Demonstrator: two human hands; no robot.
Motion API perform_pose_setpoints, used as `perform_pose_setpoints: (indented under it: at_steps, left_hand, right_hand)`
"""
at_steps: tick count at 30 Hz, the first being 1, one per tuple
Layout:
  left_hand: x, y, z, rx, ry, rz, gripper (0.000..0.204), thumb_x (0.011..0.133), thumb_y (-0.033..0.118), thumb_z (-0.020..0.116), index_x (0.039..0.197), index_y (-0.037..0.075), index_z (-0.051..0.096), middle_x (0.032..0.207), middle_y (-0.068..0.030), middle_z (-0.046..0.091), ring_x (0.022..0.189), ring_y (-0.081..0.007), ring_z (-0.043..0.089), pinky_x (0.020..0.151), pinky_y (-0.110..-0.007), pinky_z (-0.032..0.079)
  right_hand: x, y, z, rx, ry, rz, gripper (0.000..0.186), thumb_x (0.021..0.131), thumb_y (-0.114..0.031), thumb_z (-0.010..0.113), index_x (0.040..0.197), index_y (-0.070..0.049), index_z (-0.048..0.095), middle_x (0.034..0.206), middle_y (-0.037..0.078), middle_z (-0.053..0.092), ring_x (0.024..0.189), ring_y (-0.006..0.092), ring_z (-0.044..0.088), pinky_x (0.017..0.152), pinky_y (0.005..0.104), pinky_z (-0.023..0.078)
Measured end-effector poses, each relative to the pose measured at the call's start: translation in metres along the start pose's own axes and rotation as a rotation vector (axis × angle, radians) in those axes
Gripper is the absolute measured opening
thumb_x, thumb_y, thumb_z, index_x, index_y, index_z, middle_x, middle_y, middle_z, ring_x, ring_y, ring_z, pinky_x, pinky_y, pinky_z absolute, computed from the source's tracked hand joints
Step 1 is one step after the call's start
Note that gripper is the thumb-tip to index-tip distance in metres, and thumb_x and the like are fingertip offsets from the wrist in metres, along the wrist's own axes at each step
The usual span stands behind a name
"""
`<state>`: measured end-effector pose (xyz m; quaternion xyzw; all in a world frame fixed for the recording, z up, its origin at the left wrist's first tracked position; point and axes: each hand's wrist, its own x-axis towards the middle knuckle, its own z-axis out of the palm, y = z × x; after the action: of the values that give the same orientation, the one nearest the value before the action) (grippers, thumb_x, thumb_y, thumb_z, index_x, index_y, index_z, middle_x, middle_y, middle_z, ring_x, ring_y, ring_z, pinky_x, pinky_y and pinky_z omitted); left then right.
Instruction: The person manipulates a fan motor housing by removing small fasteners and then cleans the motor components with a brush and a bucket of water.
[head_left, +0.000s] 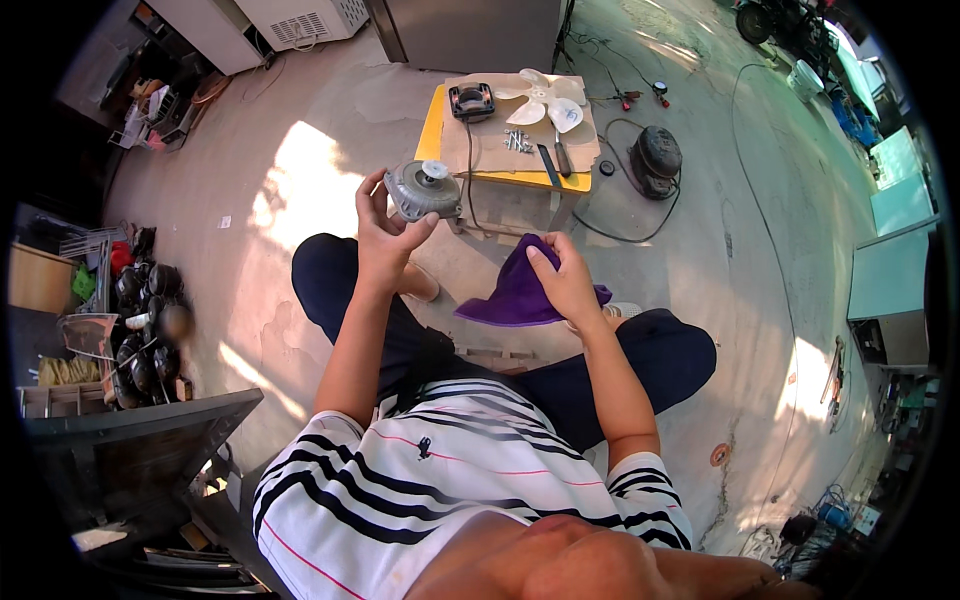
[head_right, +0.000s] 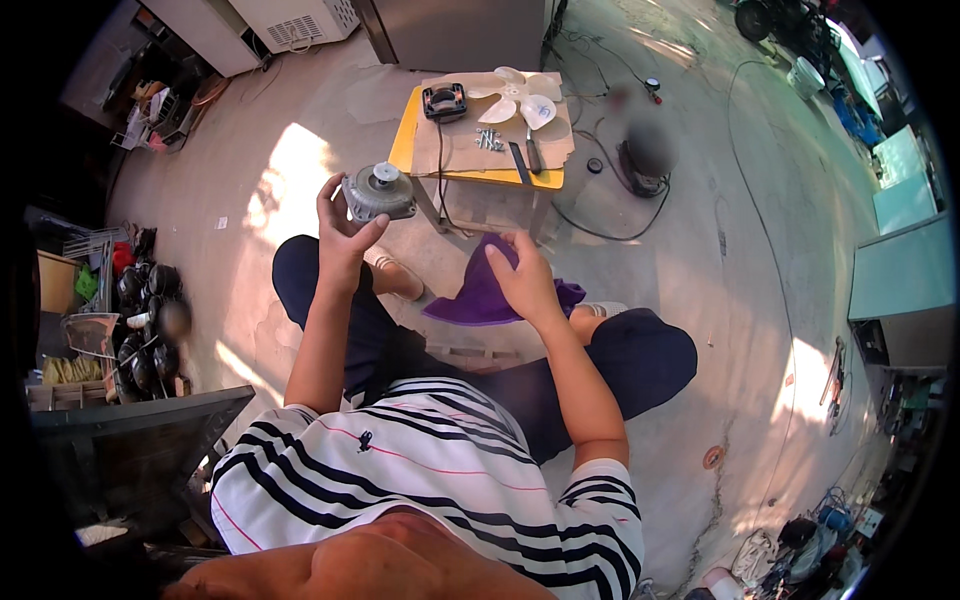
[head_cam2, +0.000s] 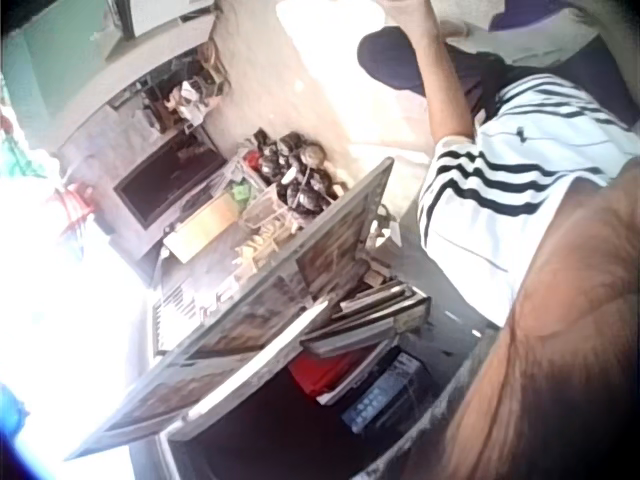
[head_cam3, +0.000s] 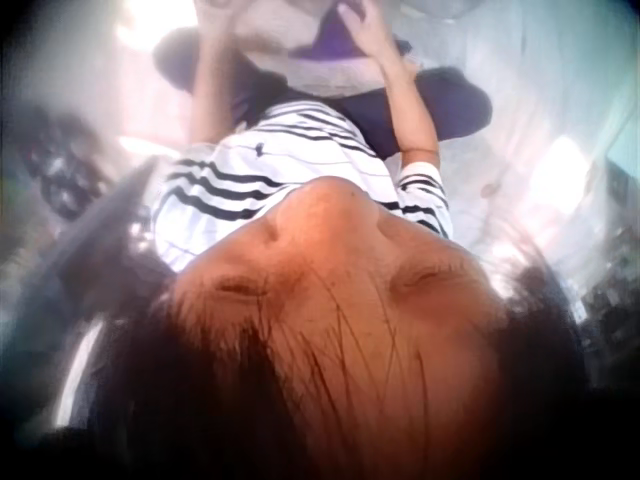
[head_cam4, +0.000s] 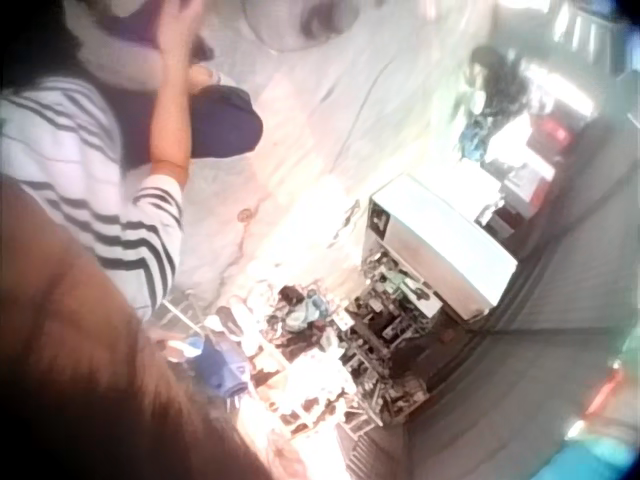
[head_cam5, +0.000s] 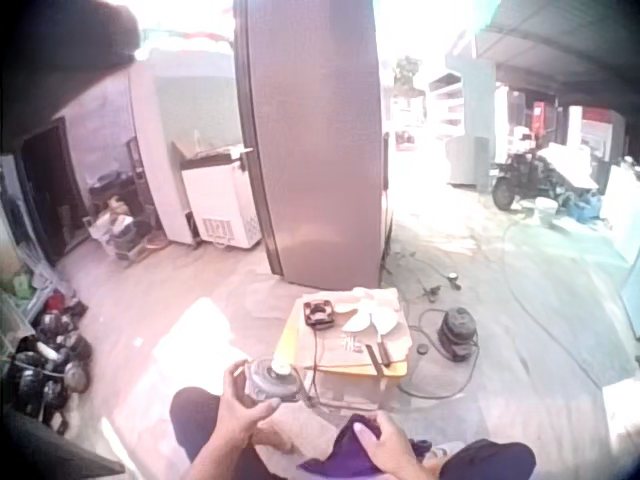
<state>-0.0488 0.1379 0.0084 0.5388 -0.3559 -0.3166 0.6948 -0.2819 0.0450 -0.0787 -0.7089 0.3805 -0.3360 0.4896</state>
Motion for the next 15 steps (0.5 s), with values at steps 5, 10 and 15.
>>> perform_pose_setpoints:
  at_steps: [5,10,15]
  left_hand:
    - [-0.002,0.003,-0.057,-0.107,0.223,-0.016,0.082,0.079,0.007,0.074,0.142,0.002,0.022,0.134,-0.0166,0.046,0.122,-0.0237,0.051,0.104,-0.034,0.043]
    - [-0.006,0.005,-0.081,-0.357,0.229,-0.054,0.067,0.088,0.017,0.066,0.142,0.004,0.03,0.134,-0.0151,0.048,0.118,-0.0248,0.057,0.107,-0.037,0.044]
    - [-0.007,0.009,-0.096,-0.501,0.197,-0.027,0.061,0.092,0.023,0.063,0.142,0.003,0.033,0.137,-0.0173,0.047,0.118,-0.0274,0.058,0.106,-0.037,0.046]
  right_hand:
    - [0.034,-0.026,0.029,0.29,-0.133,0.161,0.031,0.097,-0.016,0.056,0.121,-0.001,0.044,0.102,0.008,0.06,0.089,0.0114,0.057,0.076,0.025,0.048]
    - [0.106,-0.075,0.056,0.544,-0.254,0.13,0.033,0.099,-0.017,0.053,0.128,-0.006,0.042,0.107,0.007,0.059,0.091,0.0108,0.059,0.075,0.0244,0.051]
    - [0.183,-0.117,0.088,0.634,-0.112,-0.235,0.031,0.098,-0.019,0.055,0.125,-0.006,0.046,0.1,0.006,0.058,0.093,0.0119,0.057,0.08,0.0272,0.051]
